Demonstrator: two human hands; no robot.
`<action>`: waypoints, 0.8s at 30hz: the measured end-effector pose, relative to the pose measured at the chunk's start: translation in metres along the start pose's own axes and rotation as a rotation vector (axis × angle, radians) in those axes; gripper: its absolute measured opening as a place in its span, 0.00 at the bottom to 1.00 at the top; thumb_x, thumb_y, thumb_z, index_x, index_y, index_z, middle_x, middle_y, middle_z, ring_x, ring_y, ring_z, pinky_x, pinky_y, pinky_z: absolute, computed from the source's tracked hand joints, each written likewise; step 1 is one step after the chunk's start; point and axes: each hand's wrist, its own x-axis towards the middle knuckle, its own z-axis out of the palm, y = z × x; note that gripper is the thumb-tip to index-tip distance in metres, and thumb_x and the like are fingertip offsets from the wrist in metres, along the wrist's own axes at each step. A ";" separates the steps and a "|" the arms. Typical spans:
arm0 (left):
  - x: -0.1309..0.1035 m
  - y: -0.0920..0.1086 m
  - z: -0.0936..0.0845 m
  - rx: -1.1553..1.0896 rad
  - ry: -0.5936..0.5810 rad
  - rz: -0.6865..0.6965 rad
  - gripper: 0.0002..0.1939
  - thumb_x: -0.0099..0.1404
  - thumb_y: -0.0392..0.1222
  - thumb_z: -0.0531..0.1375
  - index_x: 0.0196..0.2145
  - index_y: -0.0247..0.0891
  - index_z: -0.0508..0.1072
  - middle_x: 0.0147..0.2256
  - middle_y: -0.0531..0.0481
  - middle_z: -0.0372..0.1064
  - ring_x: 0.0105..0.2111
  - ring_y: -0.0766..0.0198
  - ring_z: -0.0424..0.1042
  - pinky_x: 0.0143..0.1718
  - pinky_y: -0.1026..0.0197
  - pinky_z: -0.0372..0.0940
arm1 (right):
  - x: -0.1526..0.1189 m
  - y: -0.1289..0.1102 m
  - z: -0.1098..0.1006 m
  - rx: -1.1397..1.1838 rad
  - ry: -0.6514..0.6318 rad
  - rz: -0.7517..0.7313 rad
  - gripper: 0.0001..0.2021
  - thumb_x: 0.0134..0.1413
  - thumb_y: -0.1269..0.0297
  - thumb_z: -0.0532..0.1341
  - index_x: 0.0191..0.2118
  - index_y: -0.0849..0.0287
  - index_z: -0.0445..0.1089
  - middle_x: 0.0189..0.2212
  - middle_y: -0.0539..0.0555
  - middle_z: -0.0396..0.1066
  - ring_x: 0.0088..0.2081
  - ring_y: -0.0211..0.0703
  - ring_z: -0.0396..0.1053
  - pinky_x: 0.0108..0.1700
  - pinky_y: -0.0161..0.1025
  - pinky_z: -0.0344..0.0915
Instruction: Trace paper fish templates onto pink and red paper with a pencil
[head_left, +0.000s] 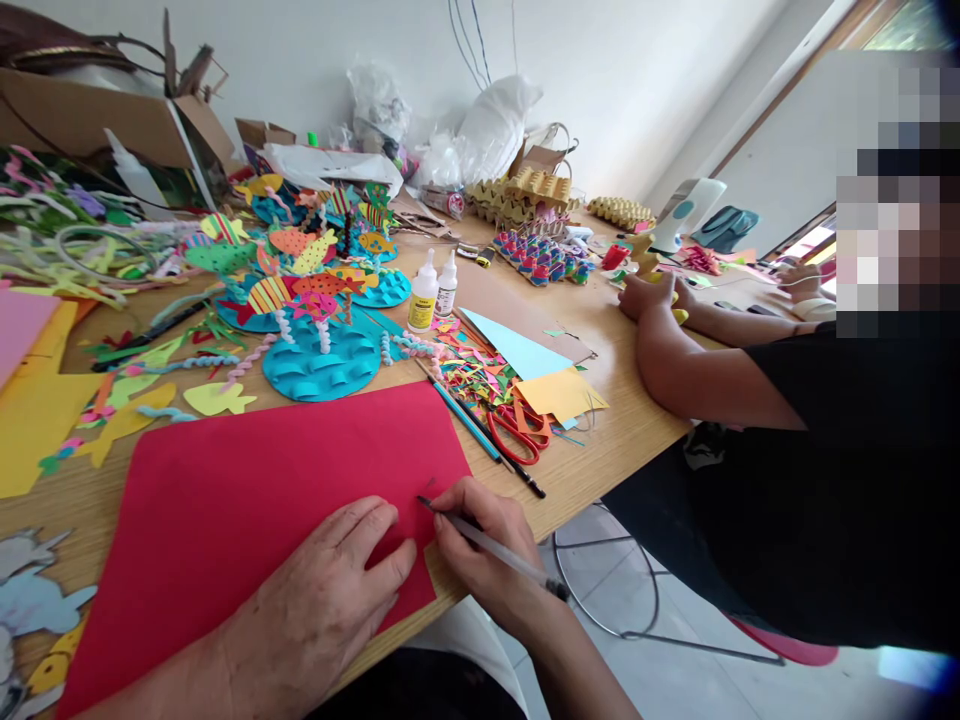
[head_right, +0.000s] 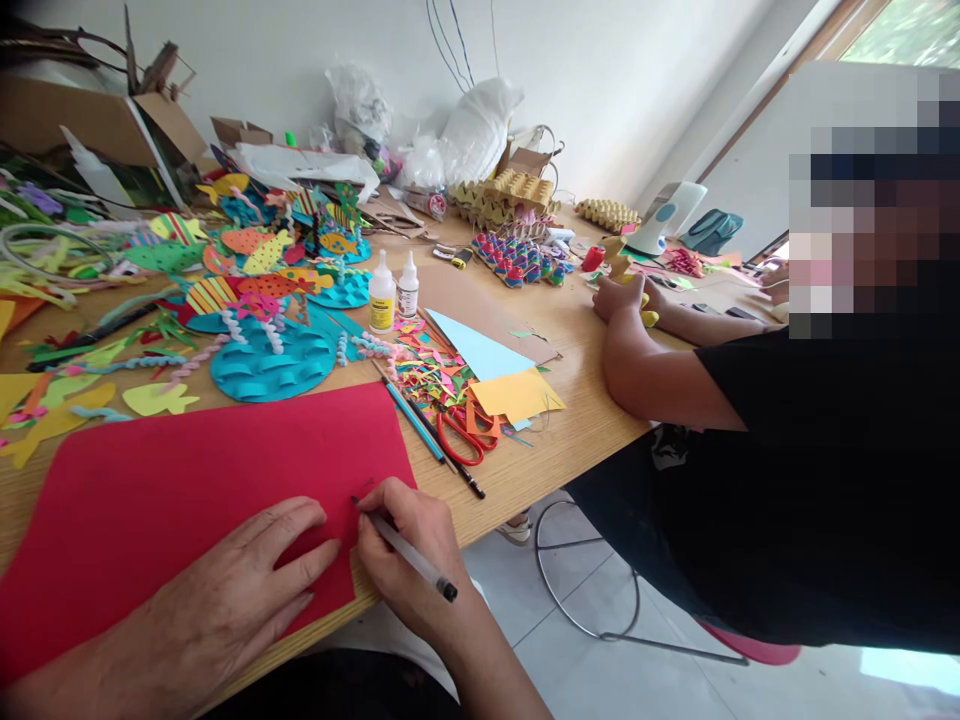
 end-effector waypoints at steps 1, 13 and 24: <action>0.000 0.000 0.000 0.003 -0.001 0.001 0.18 0.64 0.28 0.45 0.42 0.39 0.71 0.42 0.44 0.66 0.43 0.56 0.67 0.42 0.57 0.69 | 0.000 0.000 0.000 0.001 0.001 0.003 0.05 0.49 0.73 0.57 0.30 0.59 0.68 0.19 0.47 0.68 0.22 0.34 0.65 0.26 0.29 0.57; -0.001 -0.001 0.000 0.020 -0.023 -0.003 0.16 0.62 0.30 0.50 0.43 0.40 0.71 0.43 0.45 0.66 0.44 0.57 0.67 0.45 0.58 0.68 | -0.001 -0.007 -0.006 0.030 0.015 -0.026 0.04 0.43 0.74 0.54 0.24 0.58 0.62 0.16 0.44 0.57 0.19 0.32 0.56 0.23 0.28 0.52; -0.004 -0.002 0.000 0.053 -0.043 0.025 0.18 0.61 0.28 0.49 0.45 0.39 0.70 0.44 0.44 0.67 0.45 0.57 0.66 0.44 0.58 0.69 | -0.002 -0.007 -0.010 0.093 -0.013 -0.033 0.04 0.38 0.74 0.52 0.21 0.57 0.59 0.16 0.44 0.57 0.19 0.32 0.54 0.22 0.29 0.51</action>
